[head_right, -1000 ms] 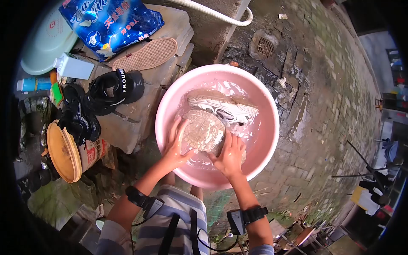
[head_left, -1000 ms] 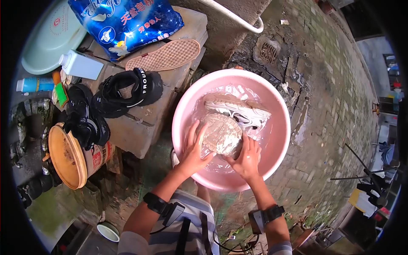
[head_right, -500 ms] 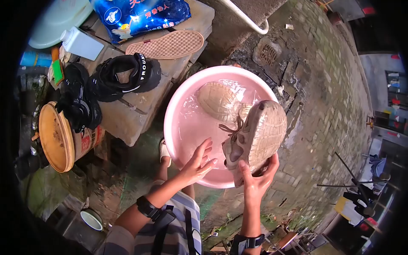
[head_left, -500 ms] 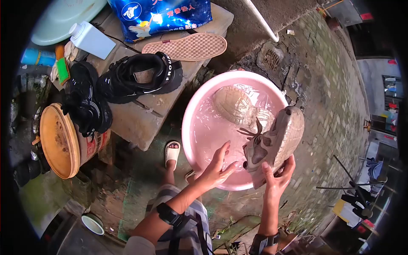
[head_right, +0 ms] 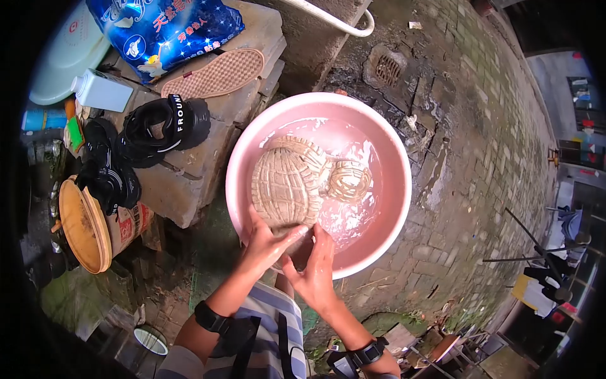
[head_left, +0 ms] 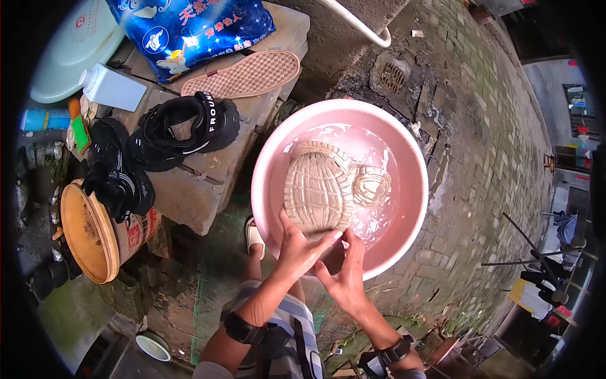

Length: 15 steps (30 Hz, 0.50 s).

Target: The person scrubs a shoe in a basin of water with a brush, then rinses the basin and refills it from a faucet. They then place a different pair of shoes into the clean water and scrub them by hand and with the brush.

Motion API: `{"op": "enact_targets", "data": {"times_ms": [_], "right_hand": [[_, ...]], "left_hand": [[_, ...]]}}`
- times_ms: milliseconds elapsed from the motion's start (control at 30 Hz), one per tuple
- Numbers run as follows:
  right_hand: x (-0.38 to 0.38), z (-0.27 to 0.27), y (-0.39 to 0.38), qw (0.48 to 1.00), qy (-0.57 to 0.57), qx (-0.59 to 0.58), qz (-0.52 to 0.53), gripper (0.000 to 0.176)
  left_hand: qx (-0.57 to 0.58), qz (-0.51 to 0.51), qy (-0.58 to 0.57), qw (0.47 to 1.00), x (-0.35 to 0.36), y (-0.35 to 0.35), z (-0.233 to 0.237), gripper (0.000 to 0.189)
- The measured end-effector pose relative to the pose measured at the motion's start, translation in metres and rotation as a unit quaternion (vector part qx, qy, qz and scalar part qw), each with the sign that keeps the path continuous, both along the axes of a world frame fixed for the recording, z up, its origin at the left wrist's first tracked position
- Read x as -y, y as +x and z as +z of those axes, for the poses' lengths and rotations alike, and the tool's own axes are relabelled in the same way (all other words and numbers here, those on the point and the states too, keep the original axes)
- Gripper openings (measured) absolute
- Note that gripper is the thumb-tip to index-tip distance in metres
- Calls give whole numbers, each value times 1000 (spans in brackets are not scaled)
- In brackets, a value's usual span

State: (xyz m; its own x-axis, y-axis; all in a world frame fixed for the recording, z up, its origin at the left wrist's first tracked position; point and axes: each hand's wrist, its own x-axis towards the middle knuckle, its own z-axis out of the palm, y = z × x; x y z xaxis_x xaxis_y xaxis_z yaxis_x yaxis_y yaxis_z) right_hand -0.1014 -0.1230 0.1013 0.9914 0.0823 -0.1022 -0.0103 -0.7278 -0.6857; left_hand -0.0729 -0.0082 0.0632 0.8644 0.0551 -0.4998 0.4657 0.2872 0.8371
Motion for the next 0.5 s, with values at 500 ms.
{"op": "enact_targets", "data": {"times_ms": [500], "right_hand": [[47,-61,153,902,-368,-44,224,93]], "left_hand": [[66,40,146,986,-10,18,-60,95]]}}
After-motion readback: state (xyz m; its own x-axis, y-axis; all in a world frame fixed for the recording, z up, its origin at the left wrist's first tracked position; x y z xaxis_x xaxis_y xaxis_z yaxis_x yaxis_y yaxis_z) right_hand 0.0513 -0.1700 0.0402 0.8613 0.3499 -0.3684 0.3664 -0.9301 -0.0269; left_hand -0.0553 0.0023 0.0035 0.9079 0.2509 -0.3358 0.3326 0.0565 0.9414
